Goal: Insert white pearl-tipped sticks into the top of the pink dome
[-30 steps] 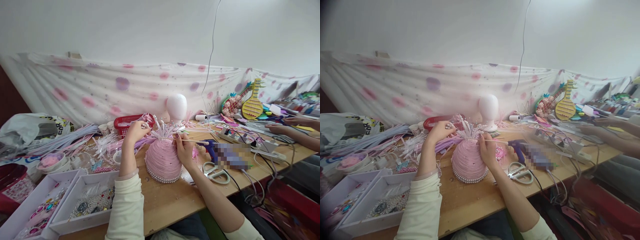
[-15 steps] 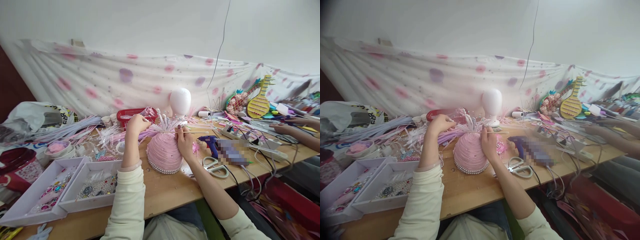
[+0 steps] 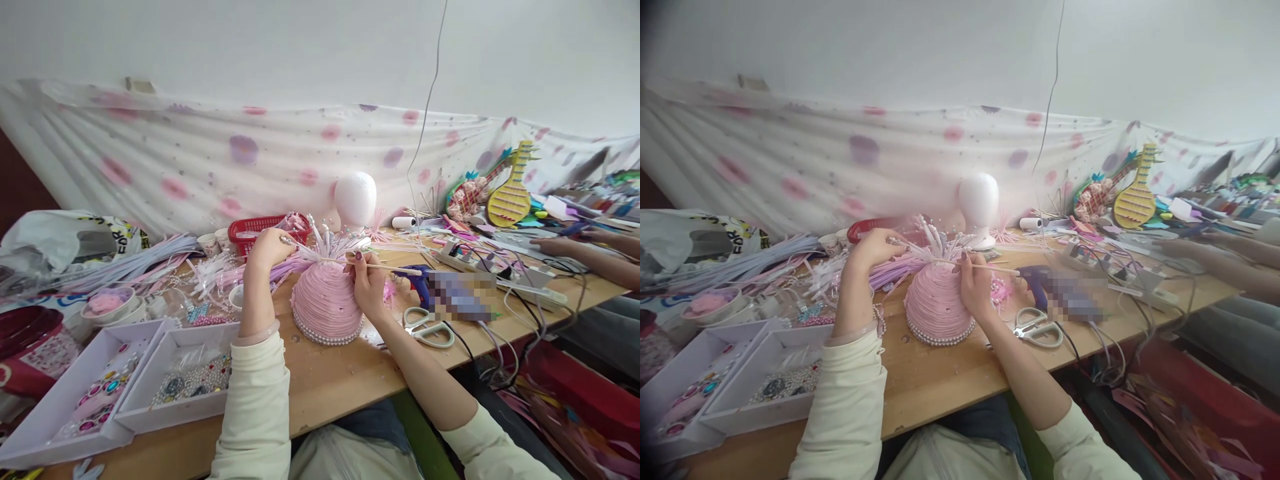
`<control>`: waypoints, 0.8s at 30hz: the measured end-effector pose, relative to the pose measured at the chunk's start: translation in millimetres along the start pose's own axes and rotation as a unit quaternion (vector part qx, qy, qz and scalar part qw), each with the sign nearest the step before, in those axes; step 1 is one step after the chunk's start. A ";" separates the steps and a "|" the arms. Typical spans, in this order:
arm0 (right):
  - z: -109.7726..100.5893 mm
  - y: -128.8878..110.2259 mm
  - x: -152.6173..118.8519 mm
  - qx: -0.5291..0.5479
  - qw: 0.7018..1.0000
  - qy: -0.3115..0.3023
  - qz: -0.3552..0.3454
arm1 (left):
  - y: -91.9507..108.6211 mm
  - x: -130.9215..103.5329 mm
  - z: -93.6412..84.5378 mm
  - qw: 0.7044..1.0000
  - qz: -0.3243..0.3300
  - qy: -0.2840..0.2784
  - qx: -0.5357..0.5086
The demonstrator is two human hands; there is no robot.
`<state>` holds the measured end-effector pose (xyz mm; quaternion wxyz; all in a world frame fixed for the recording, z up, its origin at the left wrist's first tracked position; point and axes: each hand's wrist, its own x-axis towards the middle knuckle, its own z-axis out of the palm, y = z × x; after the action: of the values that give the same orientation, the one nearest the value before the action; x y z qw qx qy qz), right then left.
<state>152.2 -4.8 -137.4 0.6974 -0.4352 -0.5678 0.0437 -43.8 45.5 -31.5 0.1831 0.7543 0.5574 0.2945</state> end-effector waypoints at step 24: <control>-3.3 1.0 -2.7 -0.019 0.996 -0.059 -0.061 | -5.7 4.1 3.9 0.997 0.029 -0.009 -0.069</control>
<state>154.5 -7.5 -140.0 0.6552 -0.4100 -0.6343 0.0162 -44.6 51.3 -37.0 0.2312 0.7587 0.5115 0.3306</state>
